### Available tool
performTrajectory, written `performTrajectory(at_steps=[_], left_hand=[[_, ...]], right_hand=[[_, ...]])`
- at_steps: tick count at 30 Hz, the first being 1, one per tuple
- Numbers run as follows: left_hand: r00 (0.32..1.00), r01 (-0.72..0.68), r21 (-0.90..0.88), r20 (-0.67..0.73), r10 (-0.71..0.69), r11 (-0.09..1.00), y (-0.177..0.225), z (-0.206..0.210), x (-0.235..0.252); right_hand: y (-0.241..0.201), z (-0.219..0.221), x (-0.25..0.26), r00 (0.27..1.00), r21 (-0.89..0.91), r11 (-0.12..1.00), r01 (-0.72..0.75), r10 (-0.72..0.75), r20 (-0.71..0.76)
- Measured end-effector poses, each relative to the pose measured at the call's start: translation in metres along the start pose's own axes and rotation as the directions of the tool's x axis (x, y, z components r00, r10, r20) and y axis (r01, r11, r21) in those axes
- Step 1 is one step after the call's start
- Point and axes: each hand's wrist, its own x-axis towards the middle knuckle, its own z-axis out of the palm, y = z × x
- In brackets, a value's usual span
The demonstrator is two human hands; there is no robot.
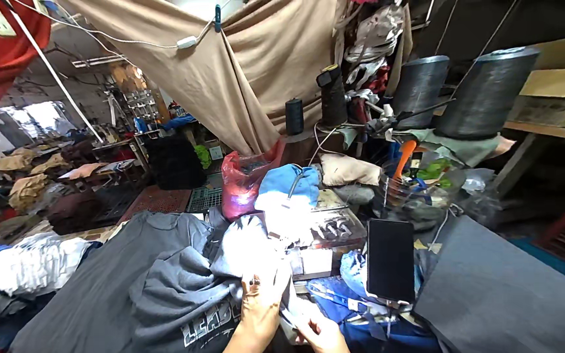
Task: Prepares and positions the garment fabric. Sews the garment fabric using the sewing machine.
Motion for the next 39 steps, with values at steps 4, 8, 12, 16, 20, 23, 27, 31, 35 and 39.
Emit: performTrajectory(at_steps=[4,8,12,16,20,23,27,31,35,39], left_hand=[[0.997,-0.026,-0.033,-0.067,0.024,0.999,-0.005,0.006,-0.003],[0.986,-0.057,-0.086,-0.163,0.042,0.995,-0.013,0.013,0.0],[0.978,-0.058,-0.115,-0.206,0.034,0.992,-0.017,0.013,0.01],[0.965,-0.049,-0.231,-0.263,-0.014,0.972,-0.02,0.008,0.022],[0.957,-0.061,-0.227,-0.29,-0.008,0.972,-0.025,0.012,0.026],[0.998,0.071,-0.331,0.025,-0.066,0.941,-0.023,-0.009,0.039],[0.871,0.292,-0.329,0.479,-0.108,0.898,-0.022,-0.024,0.071],[0.919,0.321,-0.434,0.357,-0.167,0.841,-0.023,-0.007,0.073],[0.927,0.373,-0.646,0.283,-0.244,0.666,-0.029,0.004,0.072],[0.879,0.416,-0.551,0.448,-0.165,0.723,-0.027,-0.021,0.063]], right_hand=[[-0.003,-0.003,0.009,1.0,-0.025,0.999,0.028,-0.028,-0.002],[-0.008,-0.002,0.045,0.996,-0.063,0.994,0.089,-0.091,-0.02],[-0.022,0.006,0.086,0.999,-0.05,0.999,-0.005,0.002,-0.052],[-0.029,0.01,0.106,0.991,0.086,0.988,-0.129,0.132,-0.024],[-0.028,0.01,0.106,0.986,0.083,0.983,-0.166,0.168,-0.021],[-0.029,0.01,0.105,0.988,0.038,0.988,-0.147,0.148,-0.032],[-0.028,0.011,0.101,0.991,0.023,0.991,-0.129,0.13,-0.04],[-0.016,0.009,0.106,0.988,0.039,0.987,-0.154,0.155,-0.022],[-0.015,0.011,0.105,0.994,0.133,0.985,-0.108,0.11,-0.01],[-0.025,0.014,0.099,0.995,0.007,0.998,-0.061,0.061,-0.084]])
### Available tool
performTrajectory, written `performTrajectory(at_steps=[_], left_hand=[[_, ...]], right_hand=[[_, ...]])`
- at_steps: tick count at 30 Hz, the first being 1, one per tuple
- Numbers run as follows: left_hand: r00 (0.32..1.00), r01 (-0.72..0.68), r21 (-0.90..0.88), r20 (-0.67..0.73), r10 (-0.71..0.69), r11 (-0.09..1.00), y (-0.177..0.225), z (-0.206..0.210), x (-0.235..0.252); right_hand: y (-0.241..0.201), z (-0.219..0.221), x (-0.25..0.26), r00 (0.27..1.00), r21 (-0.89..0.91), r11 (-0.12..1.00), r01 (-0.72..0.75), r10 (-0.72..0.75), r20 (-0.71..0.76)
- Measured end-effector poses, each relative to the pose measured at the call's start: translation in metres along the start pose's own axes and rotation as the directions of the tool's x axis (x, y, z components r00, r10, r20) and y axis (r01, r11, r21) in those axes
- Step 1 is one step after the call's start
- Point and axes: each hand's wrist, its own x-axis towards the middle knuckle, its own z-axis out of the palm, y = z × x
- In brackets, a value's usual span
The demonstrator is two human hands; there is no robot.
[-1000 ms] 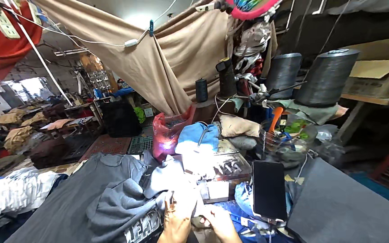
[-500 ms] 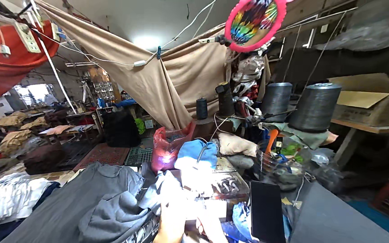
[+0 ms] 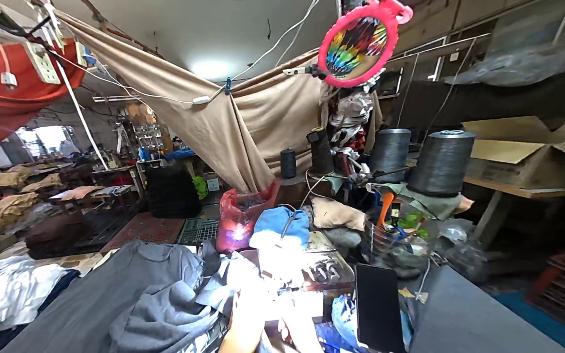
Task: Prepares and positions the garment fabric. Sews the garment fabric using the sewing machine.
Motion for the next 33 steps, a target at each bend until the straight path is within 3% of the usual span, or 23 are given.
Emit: performTrajectory(at_steps=[2,5,7,8,11,14,18,22,25,29,31,33], left_hand=[[0.992,-0.002,0.196,0.125,-0.022,0.981,0.004,-0.001,-0.01],[0.996,-0.084,0.306,0.056,0.07,0.948,0.003,0.007,-0.029],[0.993,-0.084,0.312,0.105,0.053,0.946,0.023,-0.009,-0.049],[0.993,-0.12,0.322,0.038,0.114,0.939,0.021,-0.006,-0.056],[0.992,-0.082,0.261,0.117,0.052,0.962,0.031,-0.011,-0.071],[0.981,-0.045,0.219,0.194,0.001,0.975,0.038,-0.014,-0.076],[0.973,-0.01,0.206,0.229,-0.039,0.979,0.034,-0.009,-0.068],[0.992,-0.03,0.285,0.126,-0.006,0.958,0.029,0.004,-0.063],[0.996,-0.073,0.315,-0.02,0.084,0.946,0.021,0.013,-0.065],[0.98,-0.105,0.249,-0.14,0.143,0.963,0.021,0.009,-0.082],[0.989,-0.099,0.148,-0.094,0.113,0.984,0.044,-0.009,-0.101],[0.983,-0.168,0.042,-0.068,0.17,0.985,0.072,-0.028,-0.128]], right_hand=[[0.0,-0.004,-0.004,0.989,-0.269,0.957,0.11,-0.133,-0.07],[-0.006,-0.009,-0.011,0.948,-0.485,0.832,0.27,-0.319,-0.02],[-0.01,-0.013,-0.019,0.9,-0.549,0.734,0.4,-0.427,0.085],[-0.009,-0.014,-0.023,0.875,-0.562,0.692,0.453,-0.465,0.133],[-0.002,-0.019,-0.027,0.822,-0.518,0.649,0.558,-0.516,0.238],[-0.001,-0.023,-0.03,0.833,-0.527,0.651,0.546,-0.487,0.261],[-0.006,-0.032,-0.029,0.875,-0.63,0.636,0.446,-0.458,0.158],[-0.011,-0.037,-0.022,0.887,-0.71,0.602,0.365,-0.457,0.069],[-0.007,-0.044,-0.02,0.887,-0.676,0.638,0.369,-0.458,0.052],[0.014,-0.049,-0.033,0.869,-0.52,0.713,0.47,-0.478,0.13],[0.024,-0.039,-0.047,0.894,-0.426,0.786,0.447,-0.404,0.193],[0.032,-0.021,-0.065,0.938,-0.464,0.821,0.332,-0.236,0.252]])
